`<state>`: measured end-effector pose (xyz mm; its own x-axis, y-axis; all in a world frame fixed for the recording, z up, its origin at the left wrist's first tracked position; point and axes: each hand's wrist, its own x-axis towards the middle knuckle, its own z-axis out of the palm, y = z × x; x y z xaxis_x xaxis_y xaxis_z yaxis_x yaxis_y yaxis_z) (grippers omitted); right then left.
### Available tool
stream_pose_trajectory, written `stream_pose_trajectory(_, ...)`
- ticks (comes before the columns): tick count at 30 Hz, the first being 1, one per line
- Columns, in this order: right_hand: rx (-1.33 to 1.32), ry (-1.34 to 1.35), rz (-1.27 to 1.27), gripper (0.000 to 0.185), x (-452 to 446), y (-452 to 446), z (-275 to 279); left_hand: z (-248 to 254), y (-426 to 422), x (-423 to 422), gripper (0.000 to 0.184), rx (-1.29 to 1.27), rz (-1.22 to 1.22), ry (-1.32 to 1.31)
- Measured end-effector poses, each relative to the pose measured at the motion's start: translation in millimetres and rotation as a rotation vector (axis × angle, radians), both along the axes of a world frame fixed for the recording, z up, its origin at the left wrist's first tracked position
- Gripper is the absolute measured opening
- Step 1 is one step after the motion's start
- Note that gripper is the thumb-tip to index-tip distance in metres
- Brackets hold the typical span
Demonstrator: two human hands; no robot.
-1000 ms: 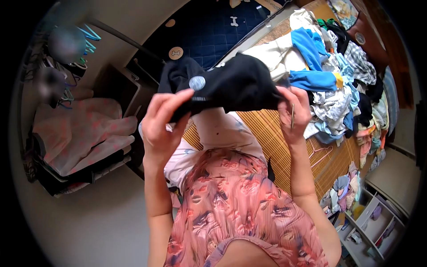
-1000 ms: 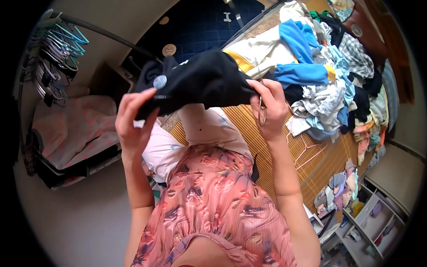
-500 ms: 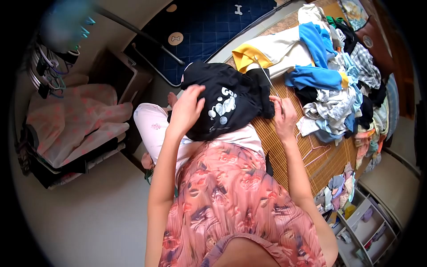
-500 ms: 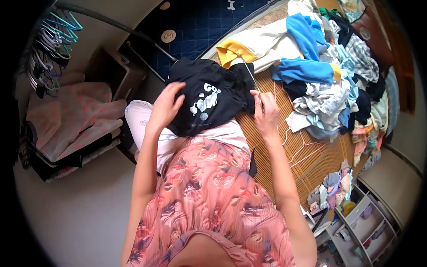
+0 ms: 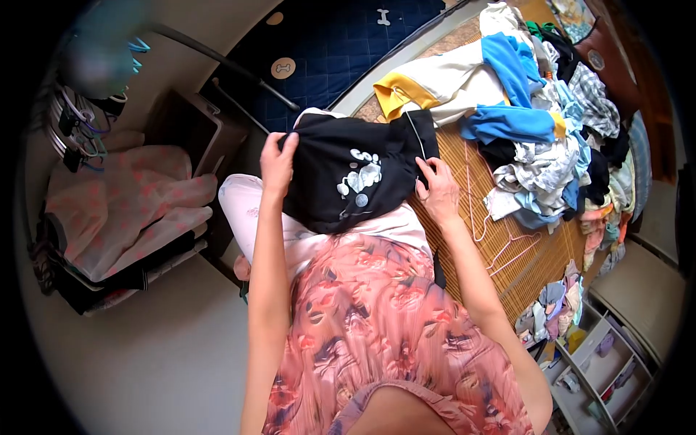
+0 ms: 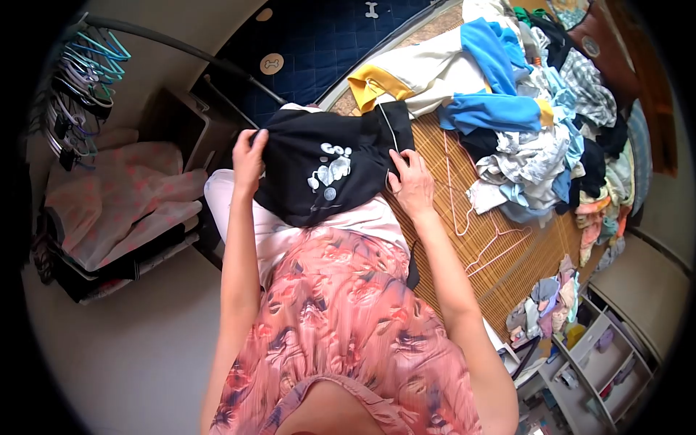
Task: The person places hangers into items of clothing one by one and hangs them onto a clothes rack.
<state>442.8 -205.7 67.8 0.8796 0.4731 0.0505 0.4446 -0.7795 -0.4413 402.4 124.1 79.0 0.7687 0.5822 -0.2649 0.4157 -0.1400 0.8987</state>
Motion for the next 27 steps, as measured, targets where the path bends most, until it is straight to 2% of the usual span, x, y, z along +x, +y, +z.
stream_pose_trajectory(2,-0.016,0.022,0.01,0.05,1,4,2,5,13,-22,0.024,-0.024,0.09,-0.205)
stream_pose_trajectory(4,-0.032,0.09,0.044,0.047,1,6,3,11,26,-47,0.022,-0.128,0.23,-0.232)
stream_pose_trajectory(6,-0.053,0.141,0.076,0.043,3,8,3,11,34,-69,0.023,0.035,0.239,-0.056)
stream_pose_trajectory(8,0.034,0.113,0.057,0.031,4,13,3,5,42,-90,0.025,0.17,-0.002,0.232)
stream_pose_trajectory(9,0.087,0.109,0.03,0.029,7,18,8,9,35,-93,0.026,0.389,-0.125,0.18)
stream_pose_trajectory(10,0.14,0.105,0.003,0.027,10,23,15,16,30,-90,0.028,0.326,-0.175,0.32)
stream_pose_trajectory(12,0.206,0.081,-0.012,0.022,15,39,22,8,17,-83,0.036,0.658,-0.255,0.161)
stream_pose_trajectory(13,0.213,0.063,-0.008,0.022,18,48,23,7,10,-71,0.043,0.678,-0.249,0.074)
stream_pose_trajectory(15,0.159,0.056,0.016,0.025,17,61,21,-3,2,-46,0.042,0.516,-0.281,0.031)
stream_pose_trajectory(16,0.076,0.239,0.057,0.026,19,64,31,-10,-1,-31,0.043,0.454,-0.295,0.006)
stream_pose_trajectory(18,0.25,0.349,-0.009,0.022,16,67,40,-18,-7,-5,0.044,0.4,-0.328,-0.017)
stream_pose_trajectory(19,0.329,0.269,-0.012,0.019,19,63,47,-24,-8,3,0.051,0.349,-0.329,-0.007)
stream_pose_trajectory(20,0.409,0.19,-0.018,0.017,22,57,56,-29,-7,7,0.054,0.351,-0.36,0.061)
stream_pose_trajectory(22,0.482,0.287,-0.102,0.015,25,46,88,-32,-7,12,0.063,0.355,-0.433,0.197)
stream_pose_trajectory(24,0.463,0.242,-0.031,0.013,30,30,100,-23,-6,15,0.048,0.414,-0.398,0.291)
stream_pose_trajectory(26,0.556,0.115,0.02,0.013,35,28,114,4,1,17,0.034,0.439,-0.402,0.356)
stream_pose_trajectory(27,0.571,0.093,0.003,0.014,39,22,116,10,7,19,0.021,0.483,-0.221,0.112)
